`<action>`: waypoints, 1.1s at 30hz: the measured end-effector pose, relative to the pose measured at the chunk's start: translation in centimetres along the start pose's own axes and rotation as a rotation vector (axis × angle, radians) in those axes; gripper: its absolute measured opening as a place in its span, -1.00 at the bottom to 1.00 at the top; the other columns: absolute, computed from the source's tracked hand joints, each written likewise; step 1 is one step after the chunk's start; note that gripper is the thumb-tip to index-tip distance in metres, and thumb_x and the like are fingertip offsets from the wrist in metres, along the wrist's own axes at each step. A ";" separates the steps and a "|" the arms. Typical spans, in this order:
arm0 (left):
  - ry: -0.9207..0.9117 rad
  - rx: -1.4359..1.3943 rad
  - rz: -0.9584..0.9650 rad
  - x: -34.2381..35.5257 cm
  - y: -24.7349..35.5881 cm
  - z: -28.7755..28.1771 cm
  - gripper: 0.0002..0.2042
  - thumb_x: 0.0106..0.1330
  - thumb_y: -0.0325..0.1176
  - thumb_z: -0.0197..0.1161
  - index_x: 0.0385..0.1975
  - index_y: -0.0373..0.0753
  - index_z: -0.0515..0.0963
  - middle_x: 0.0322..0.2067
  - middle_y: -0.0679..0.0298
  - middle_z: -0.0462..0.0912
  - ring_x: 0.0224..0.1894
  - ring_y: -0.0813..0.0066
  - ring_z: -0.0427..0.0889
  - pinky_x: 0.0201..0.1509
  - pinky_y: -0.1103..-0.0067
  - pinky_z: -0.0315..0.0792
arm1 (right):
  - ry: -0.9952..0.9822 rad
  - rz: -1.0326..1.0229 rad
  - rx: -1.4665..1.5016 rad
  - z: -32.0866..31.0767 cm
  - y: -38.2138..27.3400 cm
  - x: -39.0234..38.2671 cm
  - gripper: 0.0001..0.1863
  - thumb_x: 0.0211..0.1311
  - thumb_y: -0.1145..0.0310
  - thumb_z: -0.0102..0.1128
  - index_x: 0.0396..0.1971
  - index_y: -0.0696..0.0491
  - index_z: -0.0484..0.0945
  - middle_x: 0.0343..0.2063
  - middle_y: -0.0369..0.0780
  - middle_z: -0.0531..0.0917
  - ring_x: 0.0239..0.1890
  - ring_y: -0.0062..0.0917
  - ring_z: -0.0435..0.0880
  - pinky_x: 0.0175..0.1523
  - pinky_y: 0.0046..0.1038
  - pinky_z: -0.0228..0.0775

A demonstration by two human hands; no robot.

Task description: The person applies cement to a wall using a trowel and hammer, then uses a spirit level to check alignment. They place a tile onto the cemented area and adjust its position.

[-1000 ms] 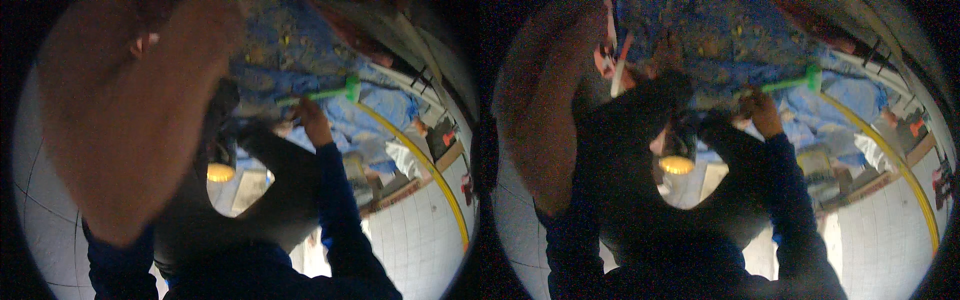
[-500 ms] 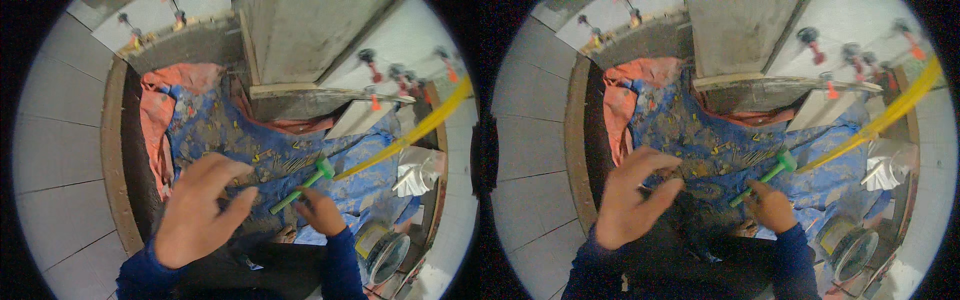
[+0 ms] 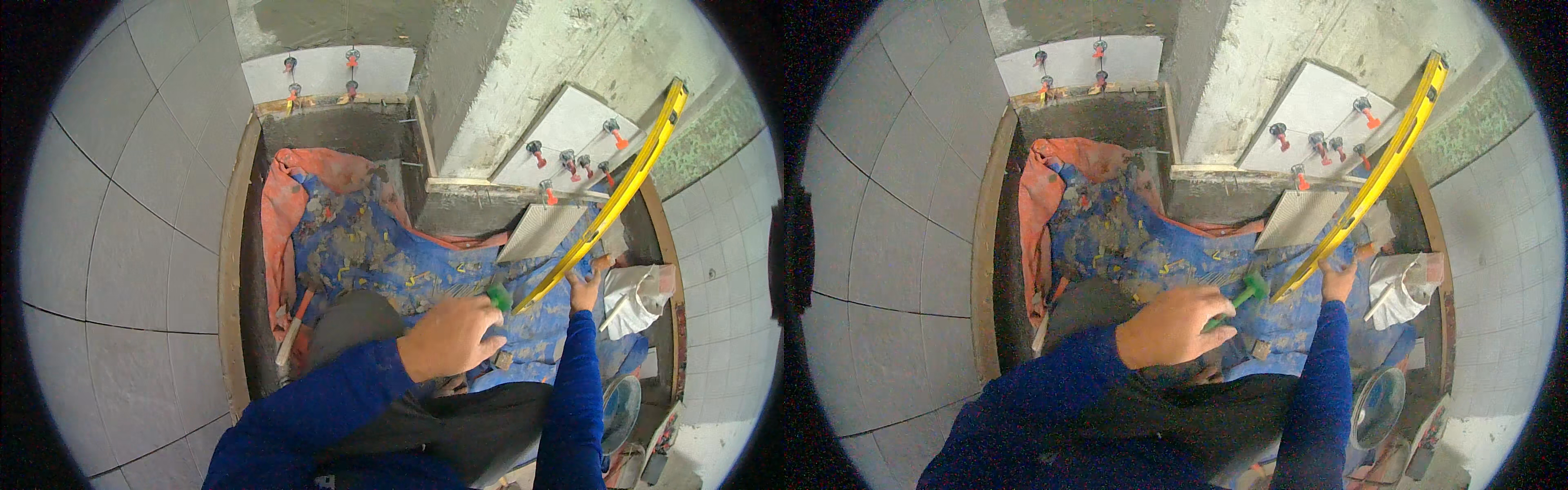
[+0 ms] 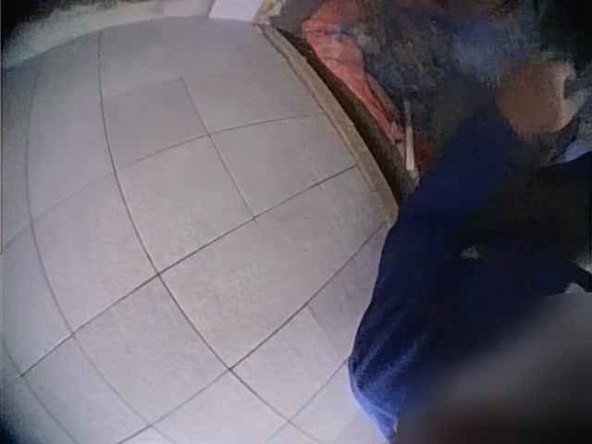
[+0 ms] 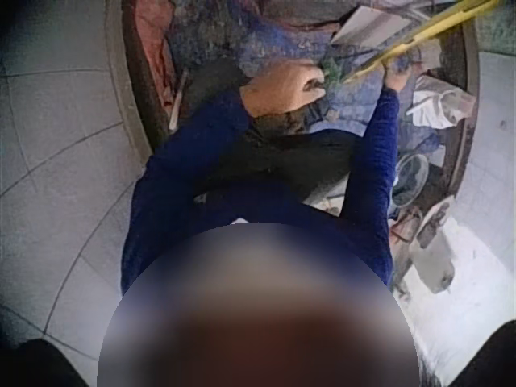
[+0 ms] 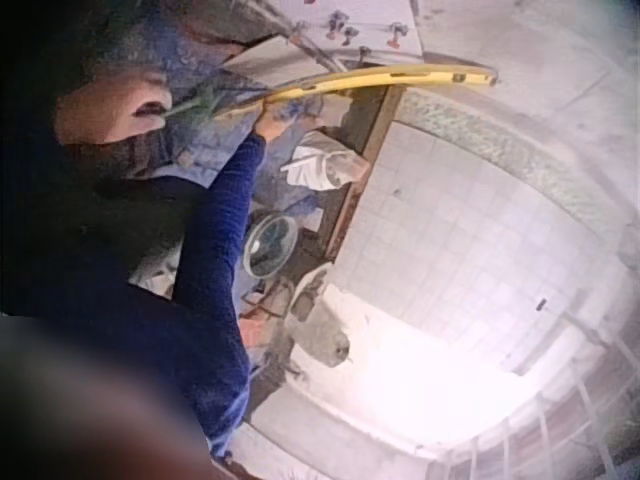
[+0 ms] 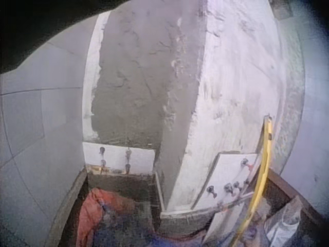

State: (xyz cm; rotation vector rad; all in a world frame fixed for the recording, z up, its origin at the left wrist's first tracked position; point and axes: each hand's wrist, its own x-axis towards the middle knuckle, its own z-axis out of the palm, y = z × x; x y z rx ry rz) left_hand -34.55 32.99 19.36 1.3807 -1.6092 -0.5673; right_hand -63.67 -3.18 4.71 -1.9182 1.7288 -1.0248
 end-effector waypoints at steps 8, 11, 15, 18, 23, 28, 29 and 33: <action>-0.366 0.283 -0.051 0.5 -2.9 1.1 -0.70 0.27 -0.22 0.35 -0.16 -0.32 0.61 -0.19 0.05 0.60 -0.07 0.02 0.65 0.00 0.18 0.53 | -0.079 0.061 0.295 6.9 1.5 7.5 0.27 -0.09 0.22 0.65 0.55 0.23 -0.04 0.18 0.01 0.58 0.15 -0.20 0.62 0.27 -0.32 0.45; -0.334 0.238 -0.049 1.2 -3.1 0.7 -0.71 0.27 -0.24 0.35 -0.15 -0.33 0.61 -0.19 0.05 0.59 -0.07 0.00 0.64 0.00 0.18 0.53 | 0.090 0.075 0.074 6.5 1.1 7.3 -0.03 -0.04 0.26 0.59 0.40 0.15 0.27 0.09 0.01 0.63 0.08 -0.17 0.66 0.24 -0.30 0.48; -0.144 0.088 -0.031 1.4 -3.0 -1.2 -0.71 0.32 -0.28 0.35 -0.10 -0.35 0.61 -0.15 0.04 0.59 -0.04 -0.03 0.62 0.04 0.21 0.52 | 0.384 -0.120 -0.040 0.9 -0.2 1.1 -0.29 0.01 0.37 0.54 0.19 0.20 0.43 0.01 -0.01 0.65 0.04 -0.20 0.66 0.21 -0.28 0.47; 0.063 -0.052 0.006 2.4 -2.2 -2.7 -0.68 0.36 -0.30 0.34 0.02 -0.34 0.59 -0.08 0.02 0.58 0.01 0.00 0.62 0.08 0.27 0.52 | 0.334 -0.183 0.077 -5.8 -3.1 -5.4 -0.35 0.04 0.39 0.53 0.12 0.24 0.44 -0.06 -0.09 0.65 -0.04 -0.33 0.63 0.15 -0.31 0.48; 0.566 -0.257 0.198 9.1 1.3 -3.2 -0.21 0.36 -0.22 0.38 0.48 -0.35 0.10 0.20 -0.12 0.31 0.16 0.02 0.48 0.28 0.21 0.37 | 0.141 -0.202 0.028 -13.8 -11.0 -16.4 -0.46 0.04 0.38 0.55 -0.01 0.20 0.48 -0.23 -0.16 0.69 -0.20 -0.47 0.65 0.00 -0.38 0.55; 0.983 -0.794 0.118 16.0 0.4 -3.2 -0.14 0.32 -0.29 0.46 0.46 -0.40 0.00 0.17 -0.03 0.25 0.12 0.25 0.38 0.18 0.36 0.47 | -0.054 -0.457 -0.297 -14.3 -20.5 -22.9 -0.26 -0.19 0.36 0.64 0.11 0.14 0.54 -0.24 -0.01 0.69 -0.19 -0.14 0.76 -0.10 -0.27 0.60; 1.031 -0.814 -0.092 16.8 -1.6 -4.4 -0.16 0.29 -0.35 0.49 0.41 -0.41 0.03 0.15 0.03 0.27 0.08 0.29 0.40 0.10 0.47 0.51 | -0.091 -0.502 -0.380 -14.1 -22.3 -23.7 -0.19 -0.22 0.34 0.66 0.16 0.12 0.53 -0.25 -0.01 0.67 -0.20 -0.08 0.74 -0.13 -0.22 0.60; 0.961 -0.824 -0.153 19.2 -11.3 -8.6 -0.22 0.20 -0.46 0.36 0.44 -0.43 0.15 0.20 -0.02 0.38 0.08 0.26 0.49 0.19 0.40 0.44 | -0.475 -0.439 -0.529 -13.8 -27.6 -25.7 0.12 -0.18 0.33 0.61 0.51 -0.09 0.24 -0.27 -0.09 0.58 -0.32 -0.12 0.67 -0.26 -0.16 0.56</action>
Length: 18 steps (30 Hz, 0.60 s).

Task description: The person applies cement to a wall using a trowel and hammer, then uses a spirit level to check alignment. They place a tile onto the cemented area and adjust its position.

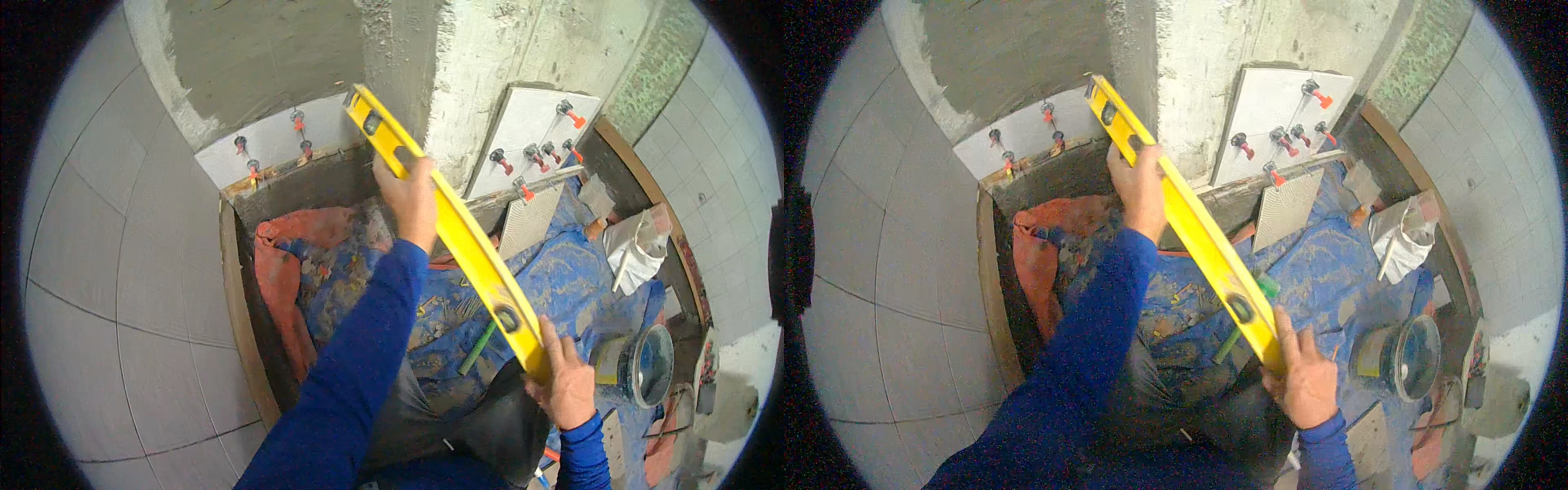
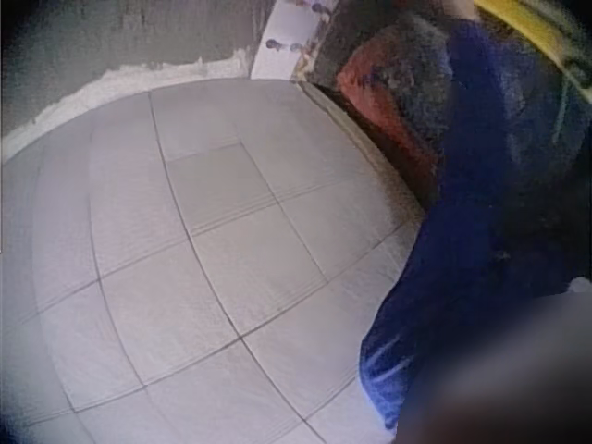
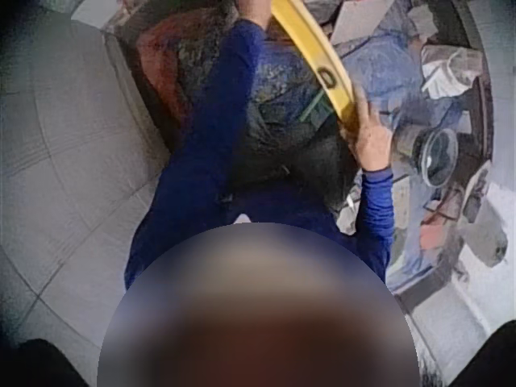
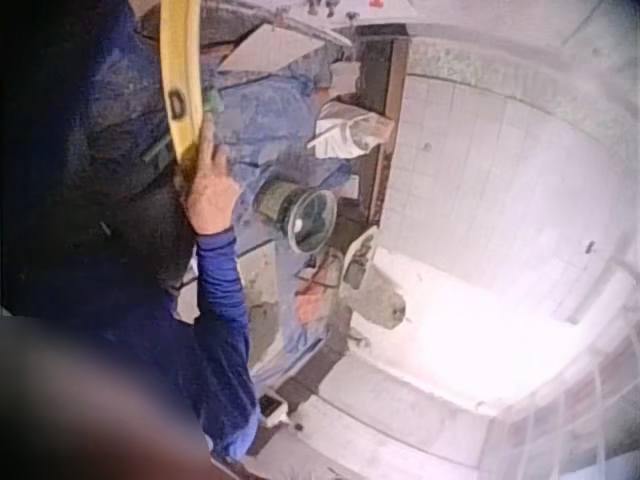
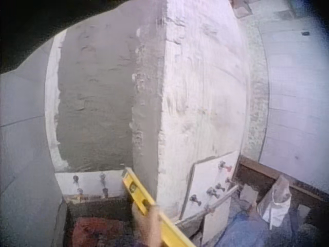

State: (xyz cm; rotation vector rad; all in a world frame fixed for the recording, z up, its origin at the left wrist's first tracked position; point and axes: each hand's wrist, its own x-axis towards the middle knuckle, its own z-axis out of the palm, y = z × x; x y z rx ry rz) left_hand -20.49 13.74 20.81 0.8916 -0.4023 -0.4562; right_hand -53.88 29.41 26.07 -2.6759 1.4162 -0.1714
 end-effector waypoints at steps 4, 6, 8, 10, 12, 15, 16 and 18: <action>-0.064 0.200 -0.113 5.7 -5.8 -4.1 -0.37 0.26 -0.22 0.28 0.26 -0.50 0.36 0.21 -0.15 0.40 0.17 0.00 0.49 0.25 0.29 0.39 | 0.028 -0.070 -0.035 1.4 -2.6 1.1 0.07 -0.05 0.37 0.50 0.55 -0.15 0.19 -0.35 -0.14 0.56 -0.40 -0.19 0.66 -0.34 -0.18 0.55; -0.052 0.447 -0.145 6.4 -8.5 -5.8 -0.37 0.34 -0.06 0.17 0.19 -0.54 0.42 0.19 -0.31 0.42 0.25 -0.25 0.41 0.36 0.17 0.28 | 0.028 -0.091 -0.061 2.8 -3.6 1.7 0.02 0.00 0.37 0.45 0.55 -0.17 0.20 -0.38 -0.15 0.55 -0.43 -0.23 0.66 -0.37 -0.21 0.54; -0.130 0.546 -0.043 6.0 -10.7 -7.0 -0.34 0.44 -0.01 0.09 0.28 -0.54 0.39 0.23 -0.37 0.39 0.29 -0.31 0.37 0.43 0.15 0.20 | 0.020 -0.041 -0.116 4.1 -4.7 2.1 -0.03 0.04 0.41 0.39 0.54 -0.27 0.24 -0.41 -0.18 0.53 -0.47 -0.25 0.65 -0.39 -0.24 0.53; -0.242 0.648 -0.078 5.8 -12.0 -7.5 -0.34 0.57 0.05 -0.09 0.27 -0.55 0.41 0.33 -0.38 0.31 0.33 -0.34 0.32 0.48 0.15 0.16 | 0.036 -0.024 -0.194 5.4 -5.8 2.5 -0.04 0.05 0.42 0.37 0.53 -0.32 0.25 -0.42 -0.18 0.52 -0.47 -0.26 0.64 -0.39 -0.24 0.53; -0.333 0.608 -0.041 5.9 -12.5 -7.6 -0.35 0.59 0.06 -0.12 0.26 -0.52 0.43 0.32 -0.37 0.32 0.35 -0.36 0.29 0.49 0.13 0.12 | 0.094 0.001 -0.224 6.6 -7.0 2.6 -0.05 0.06 0.43 0.35 0.53 -0.35 0.25 -0.43 -0.19 0.51 -0.49 -0.25 0.64 -0.40 -0.23 0.54; -0.250 0.536 -0.055 6.0 -12.3 -7.3 -0.34 0.60 0.06 -0.19 0.32 -0.47 0.40 0.45 -0.39 0.10 0.51 -0.33 0.08 0.60 0.18 -0.01 | 0.123 0.008 -0.233 8.1 -7.9 2.7 -0.11 0.17 0.43 0.30 0.53 -0.36 0.25 -0.43 -0.19 0.51 -0.52 -0.23 0.64 -0.43 -0.20 0.53; -0.287 0.523 -0.130 6.1 -12.2 -7.3 -0.33 0.60 0.07 -0.20 0.35 -0.47 0.37 0.48 -0.39 0.03 0.54 -0.31 0.03 0.61 0.19 -0.02 | 0.062 0.053 -0.212 8.5 -8.1 2.7 -0.12 0.20 0.43 0.29 0.53 -0.36 0.24 -0.42 -0.19 0.51 -0.52 -0.23 0.65 -0.44 -0.19 0.54; -0.219 0.578 -0.117 6.1 -12.2 -7.2 -0.32 0.60 0.08 -0.21 0.38 -0.46 0.33 0.50 -0.37 -0.02 0.55 -0.30 0.01 0.61 0.19 -0.03 | 0.067 0.062 -0.190 9.2 -7.9 2.7 -0.05 0.10 0.41 0.41 0.54 -0.33 0.23 -0.38 -0.17 0.57 -0.47 -0.20 0.67 -0.38 -0.17 0.55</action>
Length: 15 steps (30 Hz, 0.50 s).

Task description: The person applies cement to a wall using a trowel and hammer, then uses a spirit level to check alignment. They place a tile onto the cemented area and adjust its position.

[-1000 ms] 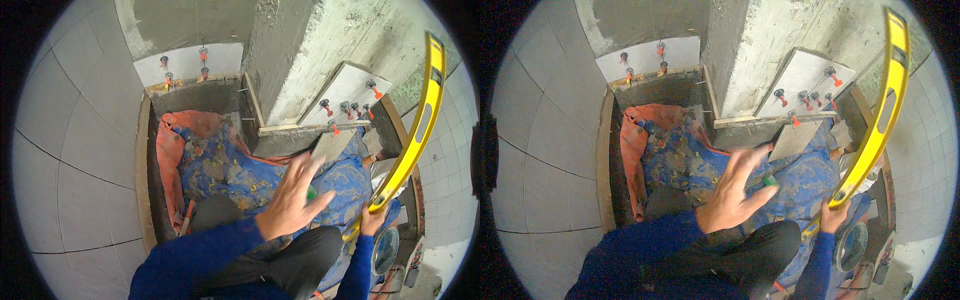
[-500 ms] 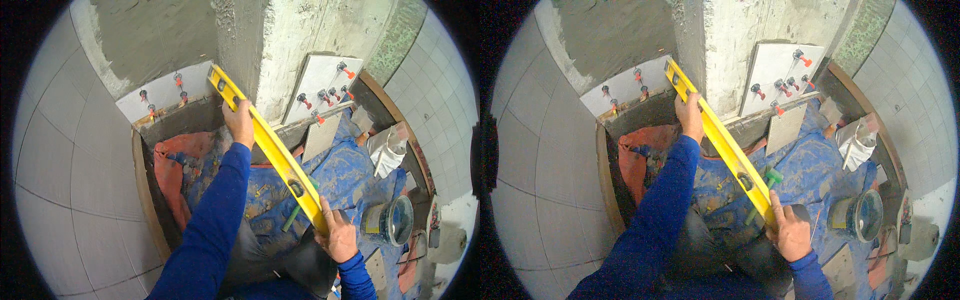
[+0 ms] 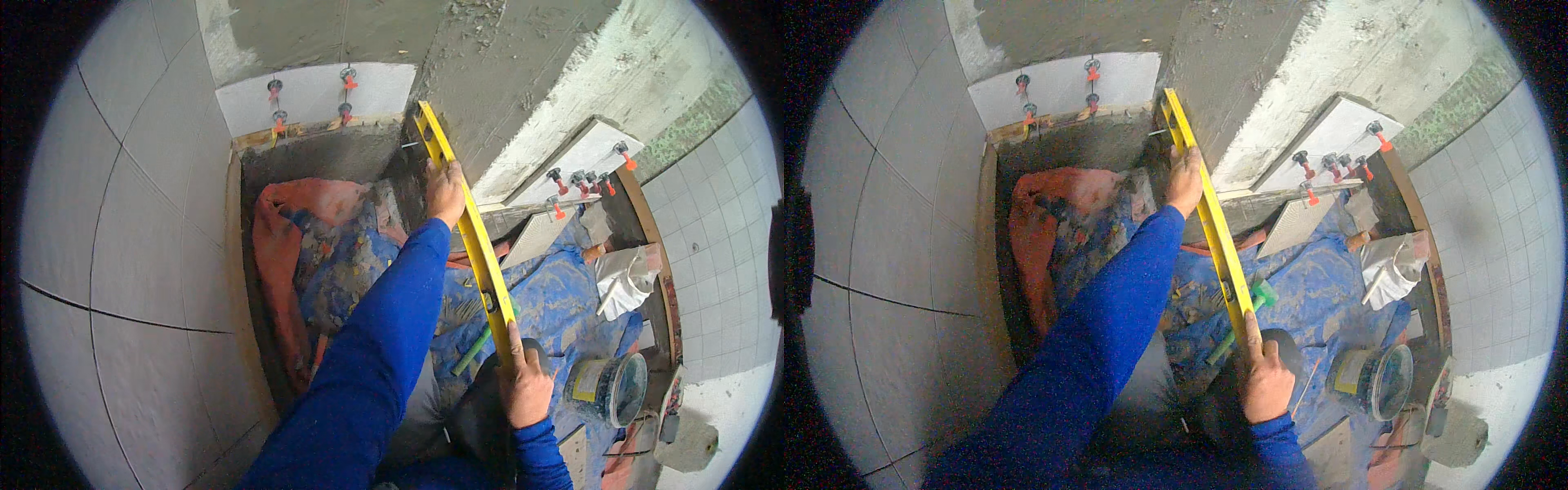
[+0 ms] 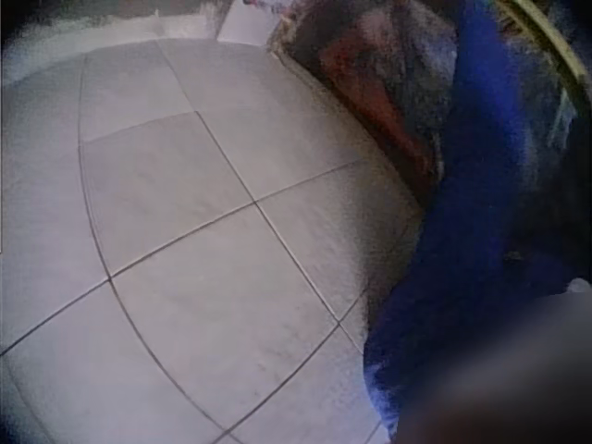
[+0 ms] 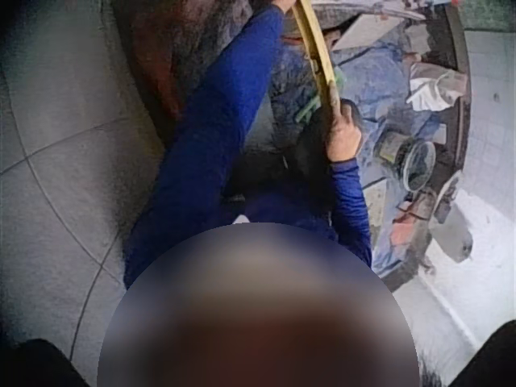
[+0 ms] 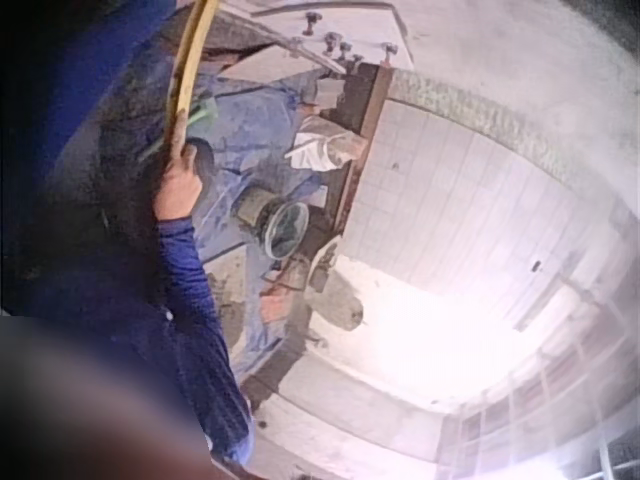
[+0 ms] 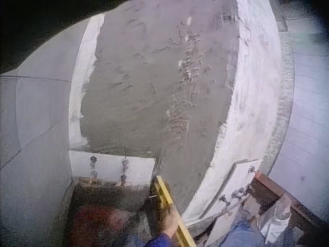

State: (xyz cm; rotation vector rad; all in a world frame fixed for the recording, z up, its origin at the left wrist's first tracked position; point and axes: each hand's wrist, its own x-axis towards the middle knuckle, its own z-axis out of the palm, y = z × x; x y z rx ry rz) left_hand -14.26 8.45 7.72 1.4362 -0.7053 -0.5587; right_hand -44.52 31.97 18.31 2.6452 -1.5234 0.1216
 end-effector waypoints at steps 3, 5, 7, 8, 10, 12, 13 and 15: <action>-0.010 0.048 -0.024 0.4 -0.5 0.0 -0.30 0.60 0.10 -0.23 0.42 -0.44 0.29 0.52 -0.35 -0.04 0.56 -0.27 -0.02 0.62 0.19 -0.04 | 0.011 -0.017 0.002 0.9 0.5 0.1 -0.02 0.08 0.40 0.44 0.54 -0.33 0.22 -0.34 -0.15 0.61 -0.46 -0.18 0.69 -0.38 -0.17 0.55; -0.045 0.097 -0.093 0.8 -0.9 -0.1 -0.29 0.59 0.11 -0.22 0.45 -0.43 0.23 0.52 -0.33 -0.03 0.57 -0.26 -0.04 0.63 0.21 -0.04 | 0.024 -0.034 -0.016 1.3 0.7 0.3 -0.04 0.11 0.40 0.42 0.55 -0.35 0.21 -0.33 -0.15 0.62 -0.48 -0.18 0.69 -0.40 -0.17 0.54; -0.034 0.216 -0.049 1.3 -1.1 -0.3 -0.29 0.59 0.11 -0.20 0.47 -0.42 0.19 0.52 -0.34 -0.02 0.55 -0.28 0.01 0.61 0.21 0.00 | 0.010 -0.034 -0.073 1.6 0.7 0.5 -0.05 0.14 0.41 0.40 0.55 -0.36 0.21 -0.34 -0.14 0.62 -0.51 -0.18 0.68 -0.42 -0.17 0.53; -0.059 0.288 -0.048 1.3 -1.2 -0.4 -0.28 0.59 0.11 -0.18 0.48 -0.41 0.17 0.52 -0.34 -0.02 0.55 -0.28 0.04 0.60 0.21 0.03 | 0.028 -0.043 -0.044 1.7 0.7 0.6 -0.05 0.14 0.41 0.39 0.54 -0.37 0.21 -0.35 -0.14 0.61 -0.50 -0.17 0.68 -0.41 -0.16 0.53; -0.107 0.003 -0.064 1.8 -1.3 -1.4 -0.33 0.58 0.09 -0.12 0.42 -0.41 0.27 0.41 -0.29 0.25 0.41 -0.23 0.31 0.44 0.23 0.24 | 0.001 -0.012 -0.054 1.7 0.6 0.8 -0.06 0.15 0.42 0.38 0.54 -0.38 0.21 -0.36 -0.13 0.61 -0.50 -0.14 0.68 -0.41 -0.13 0.53; -0.171 -0.105 -0.178 2.0 -1.5 -2.3 -0.45 0.58 0.01 0.00 0.21 -0.42 0.51 0.17 -0.20 0.60 0.22 -0.12 0.56 0.25 0.29 0.40 | -0.001 -0.018 -0.043 1.6 0.7 1.0 -0.10 0.21 0.39 0.32 0.55 -0.40 0.20 -0.35 -0.14 0.61 -0.47 -0.18 0.69 -0.40 -0.18 0.58; -0.147 -0.249 0.010 1.9 -1.5 -2.3 -0.52 0.57 -0.07 0.05 0.11 -0.43 0.58 0.10 -0.19 0.65 0.17 -0.10 0.60 0.25 0.29 0.41 | -0.016 0.008 -0.072 1.6 0.8 1.0 -0.12 0.24 0.38 0.28 0.55 -0.41 0.19 -0.34 -0.15 0.61 -0.45 -0.19 0.69 -0.39 -0.20 0.60; -0.174 -0.048 0.009 2.1 -1.5 -2.5 -0.56 0.56 -0.13 0.07 0.07 -0.45 0.59 0.01 -0.16 0.68 0.12 -0.09 0.62 0.25 0.28 0.41 | -0.041 0.024 0.017 1.6 1.2 0.9 -0.12 0.21 0.36 0.32 0.54 -0.35 0.21 -0.32 -0.13 0.62 -0.40 -0.17 0.70 -0.35 -0.18 0.61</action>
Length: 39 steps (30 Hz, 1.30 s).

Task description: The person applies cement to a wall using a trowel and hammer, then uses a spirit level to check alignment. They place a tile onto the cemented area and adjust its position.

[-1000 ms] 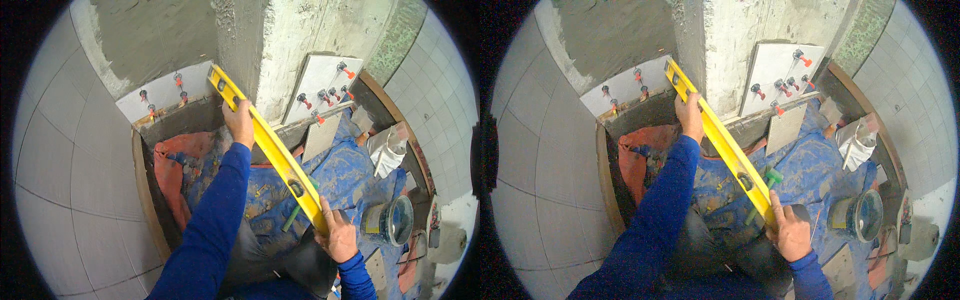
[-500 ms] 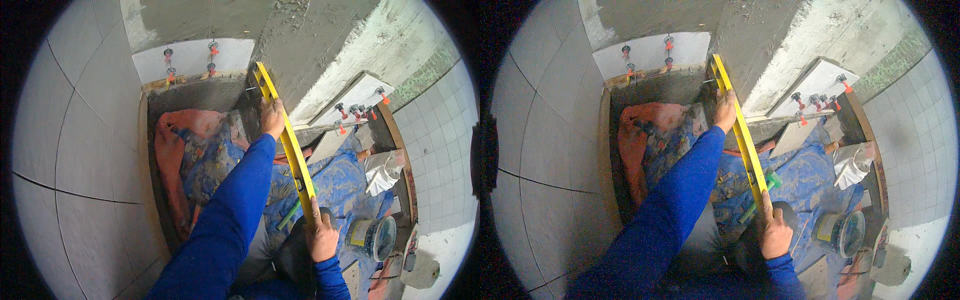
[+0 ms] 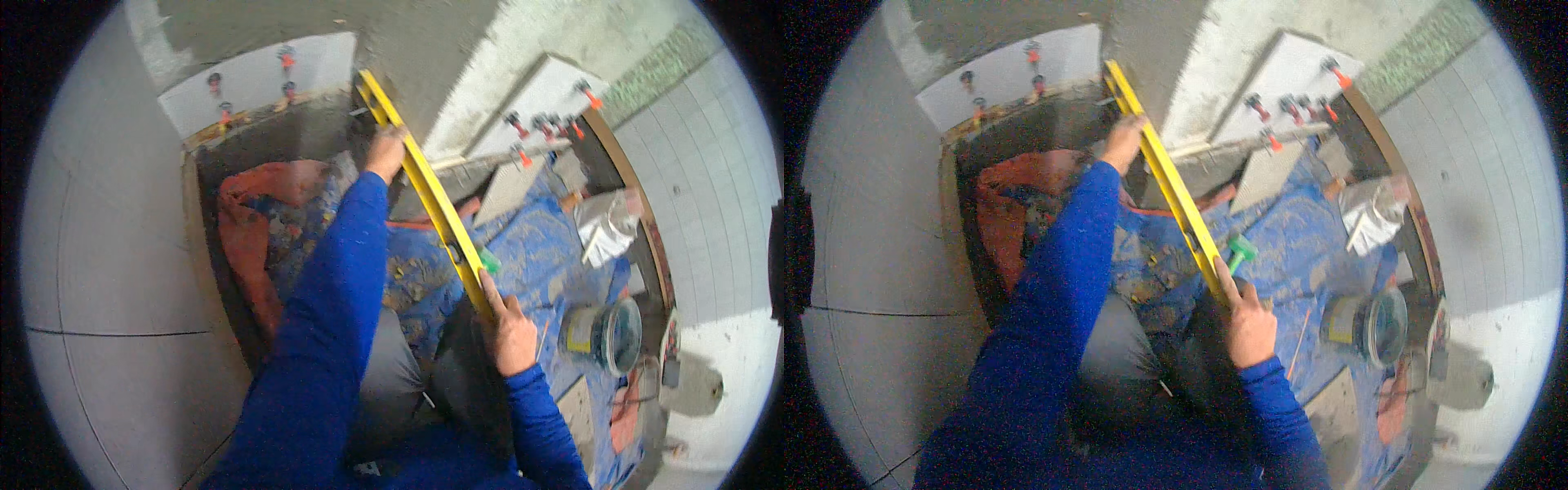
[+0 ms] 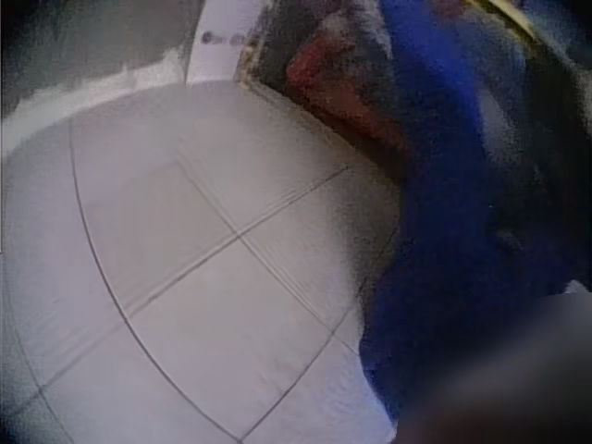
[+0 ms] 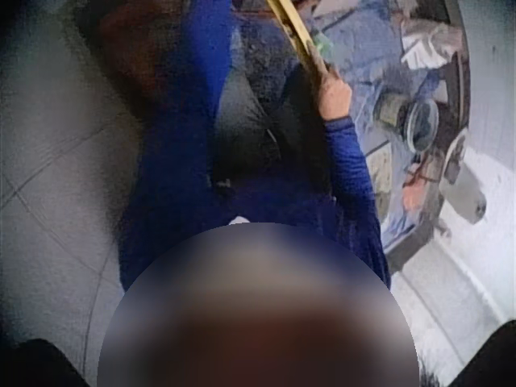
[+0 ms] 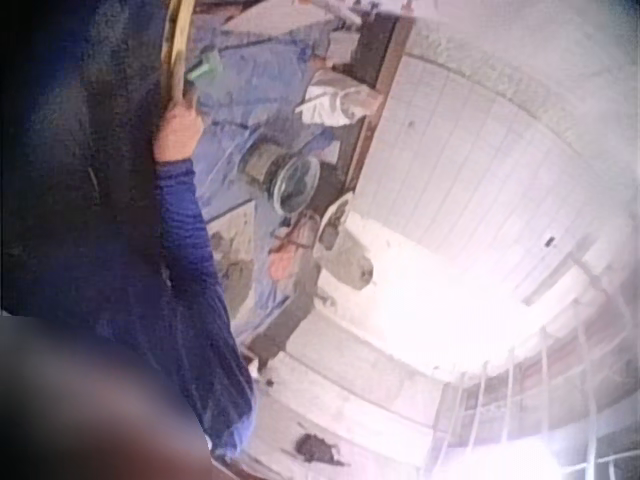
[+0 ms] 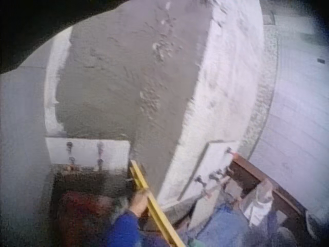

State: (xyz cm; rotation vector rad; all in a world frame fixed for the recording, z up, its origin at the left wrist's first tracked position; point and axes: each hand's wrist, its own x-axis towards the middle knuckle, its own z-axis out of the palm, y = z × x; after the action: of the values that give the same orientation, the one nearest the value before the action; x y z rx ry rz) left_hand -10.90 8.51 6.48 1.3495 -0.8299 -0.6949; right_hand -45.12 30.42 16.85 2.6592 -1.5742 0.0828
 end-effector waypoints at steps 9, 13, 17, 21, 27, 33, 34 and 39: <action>0.104 -0.222 -0.056 -1.0 2.1 0.3 -0.61 0.52 -0.20 0.14 0.06 -0.46 0.59 0.04 -0.05 0.64 0.05 0.06 0.65 0.20 0.37 0.44 | 0.217 0.019 0.109 -1.3 -0.2 -1.8 -0.42 0.20 0.37 0.37 0.26 -0.08 0.50 -0.18 -0.13 0.68 -0.25 -0.12 0.70 -0.20 -0.13 0.61; 0.415 -0.891 -0.066 -0.9 3.4 -0.6 -0.55 0.52 -0.22 0.16 0.30 -0.34 0.42 0.18 0.09 0.54 0.00 0.23 0.66 0.15 0.39 0.50 | 0.188 0.036 0.197 -2.7 -0.1 -2.3 -0.50 0.19 0.41 0.37 0.18 -0.01 0.58 -0.14 -0.09 0.70 -0.20 -0.07 0.70 -0.11 -0.16 0.60; 0.191 -1.080 -0.262 -0.4 3.2 -1.4 -0.63 0.53 -0.09 0.12 0.13 -0.22 0.45 -0.15 0.12 0.59 -0.21 0.25 0.64 -0.13 0.31 0.58 | -0.168 0.092 0.983 -1.6 1.9 -0.9 -0.64 0.43 0.35 0.28 0.14 0.18 0.61 -0.19 -0.15 0.73 -0.18 -0.33 0.74 -0.15 -0.25 0.62; 0.173 -0.670 -0.290 0.2 2.4 -0.2 -0.68 0.51 -0.10 0.16 0.07 -0.16 0.54 -0.25 0.20 0.61 -0.32 0.29 0.57 -0.16 0.36 0.52 | -0.609 0.320 1.666 0.1 3.7 -0.3 -0.39 0.59 0.08 0.06 0.43 0.15 0.31 -0.08 -0.17 0.70 -0.13 -0.40 0.72 -0.07 -0.30 0.64; 0.272 0.142 -0.097 0.3 2.8 2.0 -0.38 0.51 -0.06 0.07 0.43 -0.34 0.31 0.49 -0.29 0.08 0.50 -0.26 0.12 0.58 0.24 0.08 | -0.652 0.126 1.311 -0.2 4.1 -1.2 -0.33 0.38 0.38 0.26 0.43 0.15 0.27 0.03 -0.16 0.62 -0.17 -0.38 0.74 -0.03 -0.35 0.65; 0.160 -0.017 -0.004 0.2 2.2 2.0 -0.43 0.52 -0.18 0.07 0.39 -0.47 0.32 0.47 -0.32 0.14 0.50 -0.24 0.18 0.59 0.29 0.09 | -0.624 0.201 1.353 0.2 4.7 1.0 -0.50 0.25 0.51 0.15 0.23 0.20 0.44 -0.05 -0.18 0.64 -0.19 -0.42 0.74 -0.08 -0.37 0.63; 0.101 -0.015 -0.073 0.4 1.8 1.9 -0.47 0.52 -0.19 0.05 0.31 -0.49 0.39 0.42 -0.32 0.24 0.43 -0.22 0.31 0.54 0.25 0.18 | -0.598 0.179 1.349 0.4 4.8 1.2 -0.51 0.25 0.50 0.13 0.21 0.19 0.45 -0.08 -0.18 0.65 -0.22 -0.43 0.73 -0.10 -0.41 0.62; 0.118 0.117 -0.049 0.8 -0.1 1.5 -0.51 0.50 -0.13 0.04 0.14 -0.48 0.53 0.28 -0.28 0.43 0.27 -0.25 0.48 0.38 0.18 0.34 | -0.631 0.178 1.297 1.4 4.9 1.1 -0.54 0.31 0.43 0.13 0.20 0.18 0.44 -0.15 -0.16 0.65 -0.26 -0.45 0.71 -0.14 -0.43 0.59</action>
State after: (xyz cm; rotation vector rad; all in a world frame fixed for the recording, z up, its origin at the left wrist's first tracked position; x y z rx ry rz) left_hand -11.70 6.97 6.50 1.5057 -0.7549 -0.6055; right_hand -48.86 27.05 15.64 3.6797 -2.6060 0.4482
